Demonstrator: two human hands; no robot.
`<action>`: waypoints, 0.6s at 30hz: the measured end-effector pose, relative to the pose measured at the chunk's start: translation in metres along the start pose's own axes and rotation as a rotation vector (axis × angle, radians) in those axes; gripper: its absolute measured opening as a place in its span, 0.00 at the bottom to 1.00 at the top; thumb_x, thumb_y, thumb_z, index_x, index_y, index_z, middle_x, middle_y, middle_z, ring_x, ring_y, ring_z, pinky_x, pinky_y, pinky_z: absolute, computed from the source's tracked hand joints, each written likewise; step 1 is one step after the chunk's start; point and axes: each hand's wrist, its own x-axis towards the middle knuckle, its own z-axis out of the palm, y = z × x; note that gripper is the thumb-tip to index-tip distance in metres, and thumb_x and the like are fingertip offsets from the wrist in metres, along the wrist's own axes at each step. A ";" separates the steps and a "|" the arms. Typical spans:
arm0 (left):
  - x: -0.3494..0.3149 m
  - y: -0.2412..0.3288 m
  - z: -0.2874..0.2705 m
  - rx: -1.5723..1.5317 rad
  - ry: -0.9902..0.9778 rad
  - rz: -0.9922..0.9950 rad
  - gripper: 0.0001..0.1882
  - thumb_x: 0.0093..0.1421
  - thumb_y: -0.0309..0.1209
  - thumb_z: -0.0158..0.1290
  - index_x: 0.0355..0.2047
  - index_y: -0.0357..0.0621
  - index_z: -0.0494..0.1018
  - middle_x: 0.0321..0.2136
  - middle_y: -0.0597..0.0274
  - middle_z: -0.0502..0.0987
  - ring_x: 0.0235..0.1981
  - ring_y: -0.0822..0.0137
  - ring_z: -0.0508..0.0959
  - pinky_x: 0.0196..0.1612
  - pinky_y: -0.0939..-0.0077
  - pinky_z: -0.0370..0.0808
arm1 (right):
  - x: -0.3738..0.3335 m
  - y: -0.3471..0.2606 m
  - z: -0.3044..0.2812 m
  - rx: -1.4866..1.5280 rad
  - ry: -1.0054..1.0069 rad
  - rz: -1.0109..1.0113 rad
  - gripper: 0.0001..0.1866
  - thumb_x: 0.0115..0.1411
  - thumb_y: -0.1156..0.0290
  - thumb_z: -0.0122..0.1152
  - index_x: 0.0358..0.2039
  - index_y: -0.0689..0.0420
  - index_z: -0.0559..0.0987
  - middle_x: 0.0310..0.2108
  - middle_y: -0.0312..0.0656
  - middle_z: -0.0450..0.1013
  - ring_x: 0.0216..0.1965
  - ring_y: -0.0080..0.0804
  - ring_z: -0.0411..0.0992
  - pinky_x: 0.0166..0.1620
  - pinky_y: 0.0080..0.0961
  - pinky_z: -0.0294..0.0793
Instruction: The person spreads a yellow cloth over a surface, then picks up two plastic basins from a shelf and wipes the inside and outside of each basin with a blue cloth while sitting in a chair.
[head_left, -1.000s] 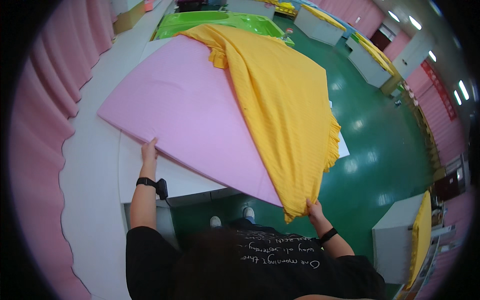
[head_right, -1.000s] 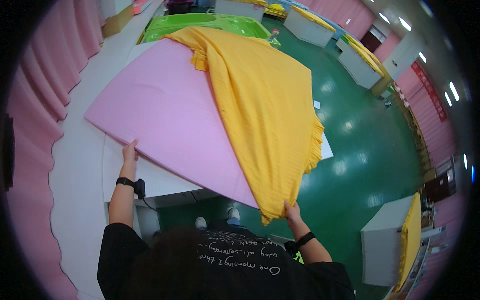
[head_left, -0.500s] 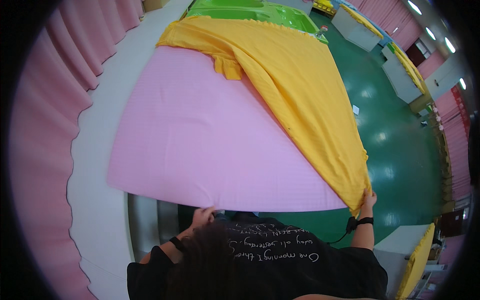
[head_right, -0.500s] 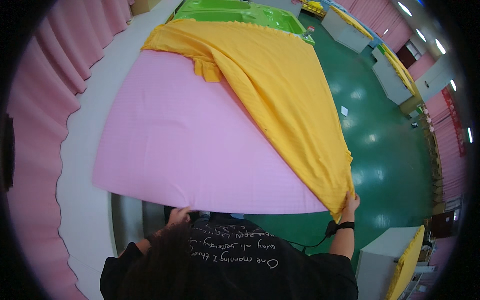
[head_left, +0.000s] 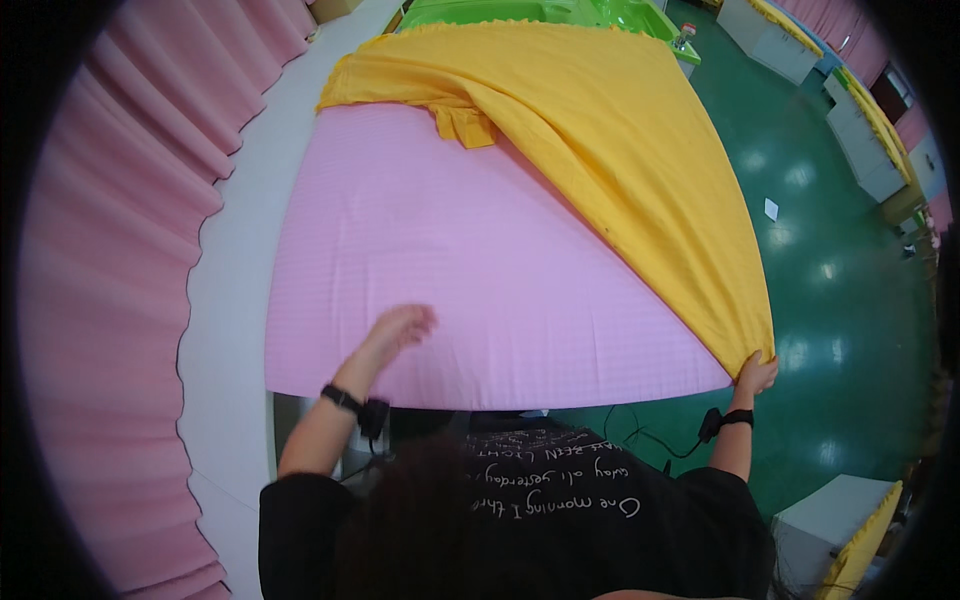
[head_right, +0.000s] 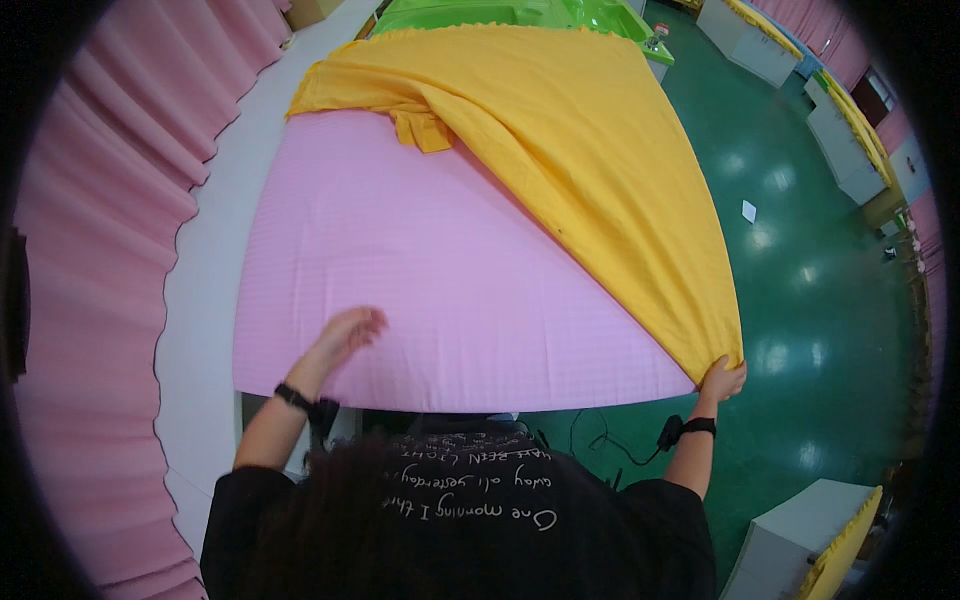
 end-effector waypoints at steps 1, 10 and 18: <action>0.029 0.012 -0.005 -0.029 0.049 0.073 0.14 0.59 0.33 0.45 0.42 0.39 0.69 0.35 0.59 0.76 0.33 0.71 0.74 0.35 0.77 0.71 | 0.000 0.017 0.005 0.022 0.082 -0.124 0.33 0.55 0.55 0.54 0.56 0.60 0.61 0.57 0.53 0.56 0.57 0.49 0.55 0.57 0.44 0.56; 0.253 0.128 0.058 0.154 0.157 0.383 0.14 0.58 0.27 0.43 0.44 0.37 0.67 0.37 0.54 0.74 0.37 0.65 0.75 0.38 0.73 0.74 | -0.049 0.078 -0.027 0.443 -0.032 -0.287 0.28 0.56 0.70 0.55 0.57 0.58 0.59 0.58 0.50 0.52 0.51 0.39 0.63 0.49 0.32 0.66; 0.345 0.166 0.040 -0.589 0.034 0.334 0.18 0.55 0.24 0.45 0.48 0.43 0.63 0.35 0.57 0.69 0.35 0.62 0.73 0.38 0.69 0.73 | -0.120 0.156 -0.123 0.585 -0.160 -0.157 0.22 0.59 0.79 0.48 0.55 0.56 0.61 0.50 0.40 0.62 0.36 0.25 0.70 0.31 0.19 0.68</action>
